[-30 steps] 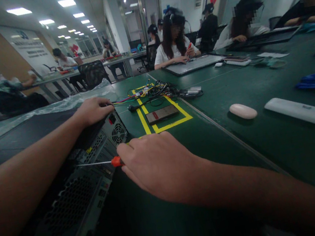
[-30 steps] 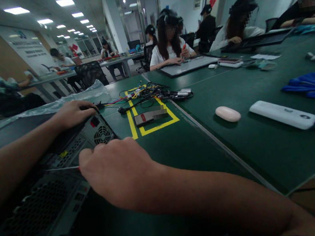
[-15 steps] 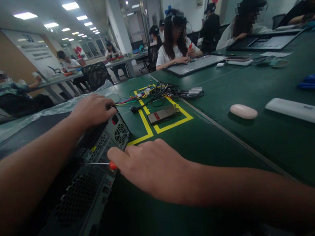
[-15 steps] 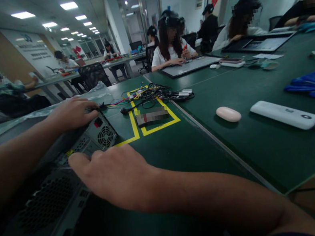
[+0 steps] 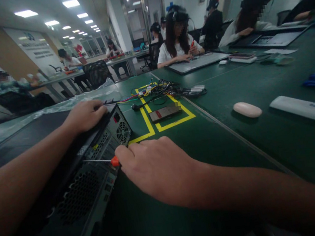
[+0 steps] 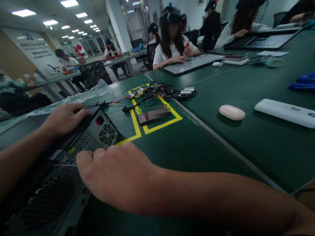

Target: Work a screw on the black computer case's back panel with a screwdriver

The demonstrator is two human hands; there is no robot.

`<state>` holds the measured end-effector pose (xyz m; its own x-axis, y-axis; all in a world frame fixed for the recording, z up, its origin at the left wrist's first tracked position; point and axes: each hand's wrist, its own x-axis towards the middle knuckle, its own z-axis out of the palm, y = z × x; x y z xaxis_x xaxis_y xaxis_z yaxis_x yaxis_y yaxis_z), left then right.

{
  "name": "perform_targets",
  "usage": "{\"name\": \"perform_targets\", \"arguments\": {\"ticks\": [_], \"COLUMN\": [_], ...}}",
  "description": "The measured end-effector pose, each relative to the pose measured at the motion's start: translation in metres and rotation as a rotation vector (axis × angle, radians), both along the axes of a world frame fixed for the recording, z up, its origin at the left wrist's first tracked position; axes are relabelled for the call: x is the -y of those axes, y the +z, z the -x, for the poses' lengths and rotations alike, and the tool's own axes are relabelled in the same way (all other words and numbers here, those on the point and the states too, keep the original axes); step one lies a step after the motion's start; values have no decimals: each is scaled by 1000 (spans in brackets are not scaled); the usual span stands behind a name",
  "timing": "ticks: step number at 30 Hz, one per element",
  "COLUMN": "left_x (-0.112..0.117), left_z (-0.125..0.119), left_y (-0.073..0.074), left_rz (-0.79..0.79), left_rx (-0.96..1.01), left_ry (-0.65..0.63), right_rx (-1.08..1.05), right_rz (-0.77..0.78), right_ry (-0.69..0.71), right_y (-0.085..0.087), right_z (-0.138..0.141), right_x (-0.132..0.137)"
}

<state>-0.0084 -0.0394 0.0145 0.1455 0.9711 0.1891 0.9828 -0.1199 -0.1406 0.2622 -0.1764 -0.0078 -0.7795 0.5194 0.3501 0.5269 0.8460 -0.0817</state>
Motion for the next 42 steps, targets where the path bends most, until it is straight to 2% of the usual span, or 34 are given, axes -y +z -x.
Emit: {"name": "perform_targets", "arguments": {"ticks": [7,23,35,42], "left_x": [-3,-3,-4,-9], "left_z": [3,3,4,7], "left_y": [-3,-4,-4,-6], "left_rz": [-15,-27,-40,-52], "left_rx": [6,31,34,57], "left_ry": [15,31,6,36], "right_rx": [-8,-23,-18,-5], "right_rz": [-64,-17,-19,-18], "right_ry": [17,-10,19,-2], "right_y": [-2,4,-2,0], "right_z": [-1,-4,-2,-4], "right_x": [-6,-7,-12,-14]}}
